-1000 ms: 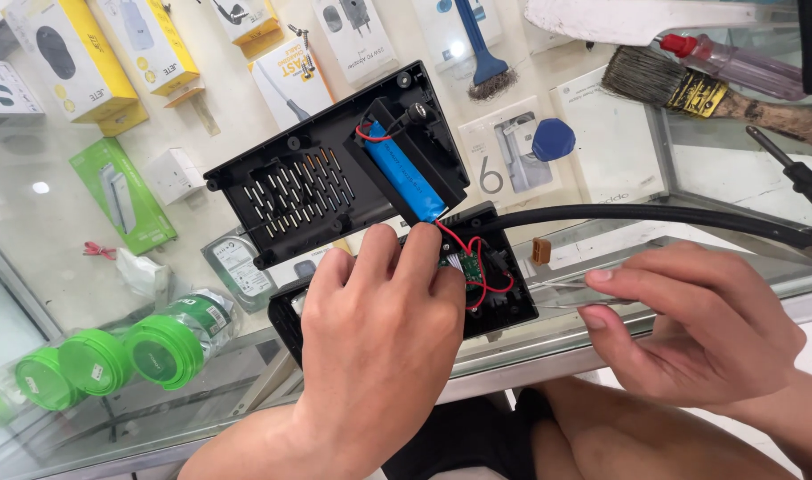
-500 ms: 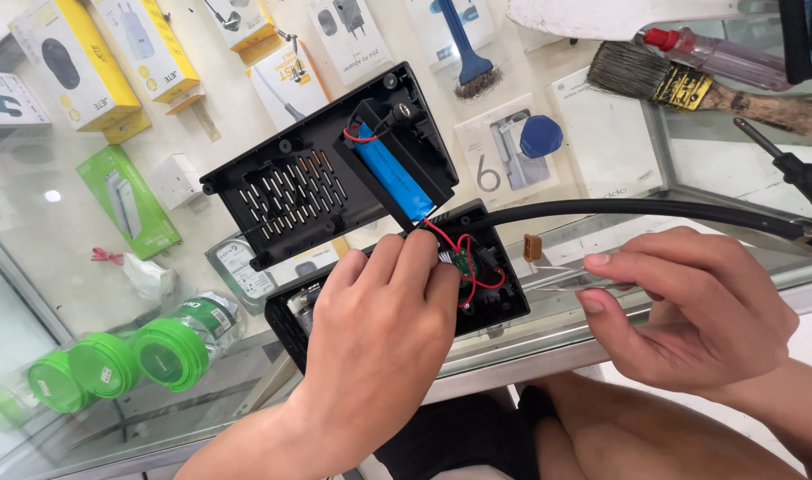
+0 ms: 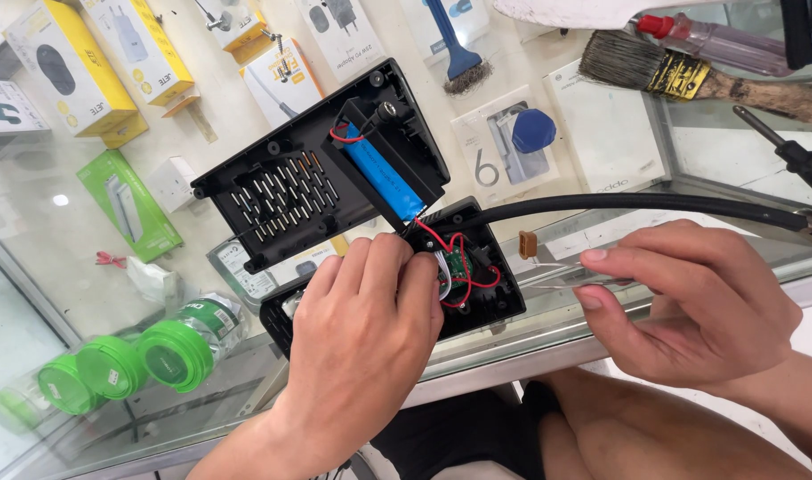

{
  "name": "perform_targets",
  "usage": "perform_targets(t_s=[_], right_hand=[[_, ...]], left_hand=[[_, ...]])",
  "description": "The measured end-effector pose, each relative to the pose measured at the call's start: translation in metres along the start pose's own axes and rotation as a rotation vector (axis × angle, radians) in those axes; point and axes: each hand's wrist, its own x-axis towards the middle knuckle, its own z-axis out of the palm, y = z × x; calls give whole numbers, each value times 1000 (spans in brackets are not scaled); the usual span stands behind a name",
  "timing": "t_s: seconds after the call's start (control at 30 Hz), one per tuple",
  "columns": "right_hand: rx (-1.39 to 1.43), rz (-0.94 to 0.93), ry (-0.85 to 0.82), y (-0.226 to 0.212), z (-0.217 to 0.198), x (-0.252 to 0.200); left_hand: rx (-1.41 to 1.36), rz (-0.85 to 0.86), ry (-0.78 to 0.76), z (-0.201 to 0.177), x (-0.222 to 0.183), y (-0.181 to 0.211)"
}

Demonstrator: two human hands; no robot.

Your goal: Repairing the internal wiring of an electronic device using tweezers

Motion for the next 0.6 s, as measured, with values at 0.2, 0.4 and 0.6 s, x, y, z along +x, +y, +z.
perform_targets(t_s=[0.2, 0.4, 0.6], right_hand=[[7, 3, 14, 1, 2, -1], [-52, 14, -142, -9, -3, 14], [-25, -334, -401, -32, -11, 74]], left_hand=[[15, 27, 8, -1, 1, -2], [-6, 35, 30, -1, 1, -5], [-38, 21, 47, 2, -1, -6]])
